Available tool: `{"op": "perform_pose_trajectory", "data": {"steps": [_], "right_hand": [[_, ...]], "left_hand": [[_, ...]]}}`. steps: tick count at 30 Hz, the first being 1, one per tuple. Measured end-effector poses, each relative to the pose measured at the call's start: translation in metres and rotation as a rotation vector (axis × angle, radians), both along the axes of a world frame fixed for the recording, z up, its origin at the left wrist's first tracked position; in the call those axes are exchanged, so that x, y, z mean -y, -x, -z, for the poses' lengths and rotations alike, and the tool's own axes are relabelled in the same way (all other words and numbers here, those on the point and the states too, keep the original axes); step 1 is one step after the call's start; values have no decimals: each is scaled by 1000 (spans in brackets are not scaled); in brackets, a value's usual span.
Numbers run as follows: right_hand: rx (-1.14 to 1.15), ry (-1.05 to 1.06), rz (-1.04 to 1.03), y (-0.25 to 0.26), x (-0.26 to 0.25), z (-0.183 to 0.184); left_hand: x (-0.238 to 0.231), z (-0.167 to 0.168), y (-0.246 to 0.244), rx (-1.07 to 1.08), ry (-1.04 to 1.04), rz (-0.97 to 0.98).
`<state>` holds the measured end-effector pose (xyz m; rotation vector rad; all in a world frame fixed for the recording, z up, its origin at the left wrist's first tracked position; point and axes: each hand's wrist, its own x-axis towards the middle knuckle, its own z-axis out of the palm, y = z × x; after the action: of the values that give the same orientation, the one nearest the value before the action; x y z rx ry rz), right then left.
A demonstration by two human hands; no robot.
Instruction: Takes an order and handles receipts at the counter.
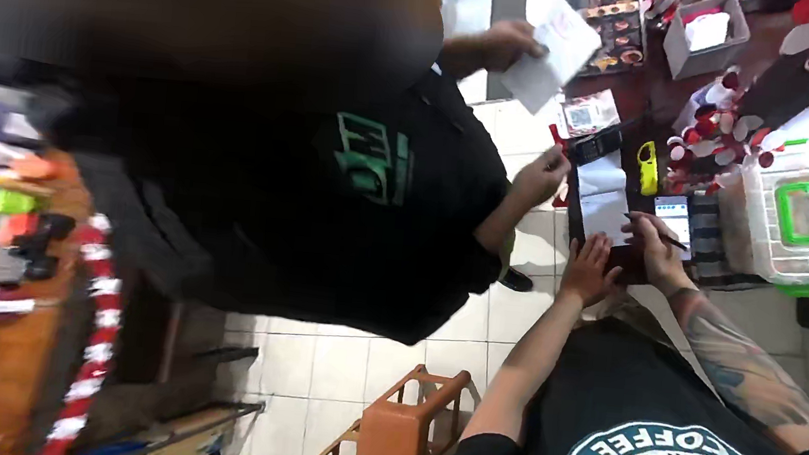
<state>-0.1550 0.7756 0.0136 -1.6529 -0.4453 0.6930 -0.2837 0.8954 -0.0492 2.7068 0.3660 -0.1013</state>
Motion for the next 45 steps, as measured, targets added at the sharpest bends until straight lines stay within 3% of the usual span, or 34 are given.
{"op": "perform_pose_trajectory", "data": {"steps": [3, 7, 14, 22, 45], "right_hand": [[170, 15, 0, -7, -21, 13], [177, 72, -112, -12, -46, 25], [330, 90, -155, -24, -70, 48], [408, 259, -153, -23, -76, 60], [372, 188, -35, -27, -75, 64]], "left_hand": [[8, 8, 15, 72, 4, -6], [7, 14, 33, 136, 24, 40], [0, 21, 37, 82, 14, 97], [-2, 24, 36, 40, 57, 112], [-5, 14, 33, -83, 102, 133]]}}
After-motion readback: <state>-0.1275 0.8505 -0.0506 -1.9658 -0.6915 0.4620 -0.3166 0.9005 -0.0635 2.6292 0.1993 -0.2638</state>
